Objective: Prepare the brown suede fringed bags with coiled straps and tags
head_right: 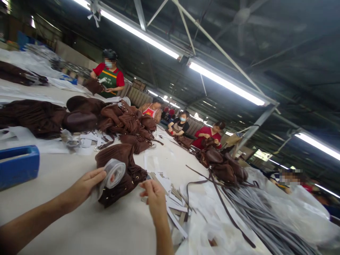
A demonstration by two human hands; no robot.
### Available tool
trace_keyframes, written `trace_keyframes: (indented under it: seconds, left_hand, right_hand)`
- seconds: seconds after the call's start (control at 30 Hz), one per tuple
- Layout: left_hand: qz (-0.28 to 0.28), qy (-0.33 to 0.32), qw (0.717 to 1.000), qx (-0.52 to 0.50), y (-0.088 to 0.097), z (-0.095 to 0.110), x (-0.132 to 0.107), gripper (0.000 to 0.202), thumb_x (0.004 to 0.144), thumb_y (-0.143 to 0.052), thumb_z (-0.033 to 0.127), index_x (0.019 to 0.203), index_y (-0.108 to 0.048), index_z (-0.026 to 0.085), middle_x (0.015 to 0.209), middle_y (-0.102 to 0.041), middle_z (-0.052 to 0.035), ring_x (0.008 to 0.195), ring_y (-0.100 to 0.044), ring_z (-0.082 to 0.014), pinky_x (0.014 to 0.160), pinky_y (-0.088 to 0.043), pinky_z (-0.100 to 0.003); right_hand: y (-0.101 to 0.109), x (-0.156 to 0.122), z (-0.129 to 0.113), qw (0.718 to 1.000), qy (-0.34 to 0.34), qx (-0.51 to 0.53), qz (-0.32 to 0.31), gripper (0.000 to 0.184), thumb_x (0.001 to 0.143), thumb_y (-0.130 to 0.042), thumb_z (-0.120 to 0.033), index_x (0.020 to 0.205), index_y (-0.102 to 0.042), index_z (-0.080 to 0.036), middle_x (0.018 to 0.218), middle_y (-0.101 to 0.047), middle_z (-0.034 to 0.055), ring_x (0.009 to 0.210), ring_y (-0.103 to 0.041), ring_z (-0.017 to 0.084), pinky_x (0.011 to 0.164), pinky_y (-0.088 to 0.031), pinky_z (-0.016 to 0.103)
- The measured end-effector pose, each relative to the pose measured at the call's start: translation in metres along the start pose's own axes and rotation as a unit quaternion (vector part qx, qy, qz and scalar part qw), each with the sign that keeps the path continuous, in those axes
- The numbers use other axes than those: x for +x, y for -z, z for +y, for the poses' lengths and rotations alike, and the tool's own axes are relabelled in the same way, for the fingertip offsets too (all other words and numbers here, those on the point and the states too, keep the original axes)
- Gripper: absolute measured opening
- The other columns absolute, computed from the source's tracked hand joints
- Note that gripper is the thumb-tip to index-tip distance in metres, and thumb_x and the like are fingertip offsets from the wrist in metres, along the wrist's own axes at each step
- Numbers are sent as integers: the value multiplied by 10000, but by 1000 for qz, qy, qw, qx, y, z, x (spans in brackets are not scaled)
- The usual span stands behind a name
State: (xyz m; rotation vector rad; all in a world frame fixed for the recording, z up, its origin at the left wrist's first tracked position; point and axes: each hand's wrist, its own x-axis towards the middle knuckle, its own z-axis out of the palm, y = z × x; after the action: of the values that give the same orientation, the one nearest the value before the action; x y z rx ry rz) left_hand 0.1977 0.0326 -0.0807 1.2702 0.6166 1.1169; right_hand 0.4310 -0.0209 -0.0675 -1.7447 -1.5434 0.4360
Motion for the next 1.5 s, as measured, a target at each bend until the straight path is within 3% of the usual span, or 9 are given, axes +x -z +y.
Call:
trace_keyframes:
  seconds: [0.1,0.2,0.47,0.6,0.73,0.93,1.1,1.27,1.5]
  left_hand:
    - [36,44,989,-133,5,13,3,339,686,-741,463,777,-660,147,695,-642,-38,701,-589,-174,684,-481,-246]
    - [44,65,981,-175,6,11,4,303,689,-757,414,760,-669,133,730,-665,-58,697,-602,-169,687,-490,-238]
    - [38,97,980,-172,3,2,3,335,617,-821,424,717,-661,148,730,-662,-30,690,-597,-150,673,-483,-213]
    - [33,99,981,-161,2,5,3,393,638,-788,502,733,-660,143,732,-651,-33,693,-581,-148,657,-466,-212]
    - [12,82,986,-147,0,5,3,416,650,-766,531,759,-653,146,732,-644,-26,690,-562,-148,643,-439,-216]
    - [-33,61,991,-112,-2,2,-2,447,687,-723,573,751,-621,142,710,-619,-10,652,-515,-124,589,-372,-203]
    - [-83,64,987,-122,-8,-2,-9,481,671,-743,573,839,-647,132,750,-635,-25,641,-514,-113,599,-368,-204]
    - [-107,56,979,-164,-13,-9,-11,419,712,-736,521,856,-678,131,757,-653,-35,679,-548,-114,653,-403,-198]
    - [-116,78,971,-195,-16,-9,-14,413,676,-776,502,801,-675,121,764,-655,-44,668,-556,-113,629,-420,-198]
  right_hand:
    - [43,19,46,992,-35,-121,23,309,907,-403,-328,761,-631,-181,766,-703,54,719,-664,188,627,-456,265]
    - [60,40,79,970,-60,-236,23,249,906,-446,-195,786,-664,-181,820,-707,64,867,-658,206,756,-466,306]
    - [19,88,105,924,-81,-370,-42,191,909,-611,-307,1021,-635,-153,1083,-650,55,991,-626,207,878,-509,429]
    - [14,97,106,936,-86,-341,-24,187,910,-609,-304,1015,-632,-150,1072,-649,53,985,-623,205,881,-504,431]
    - [34,99,92,967,-77,-241,30,138,911,-550,-250,851,-628,-153,972,-663,80,954,-628,218,847,-486,390]
    - [34,35,43,998,-45,22,-47,319,867,-499,-457,964,-588,-167,835,-682,70,704,-647,169,630,-512,281]
    - [9,-47,12,925,-116,330,-150,494,673,-744,-600,895,-599,-183,561,-535,-65,342,-297,18,328,-214,141]
    - [-10,-80,-9,936,-135,301,-121,516,695,-681,-679,748,-584,-175,438,-447,-88,310,-175,1,306,-70,140]
    - [-17,-88,-22,931,-128,330,-92,530,681,-681,-690,815,-542,-197,443,-437,-114,297,-130,-12,295,-69,129]
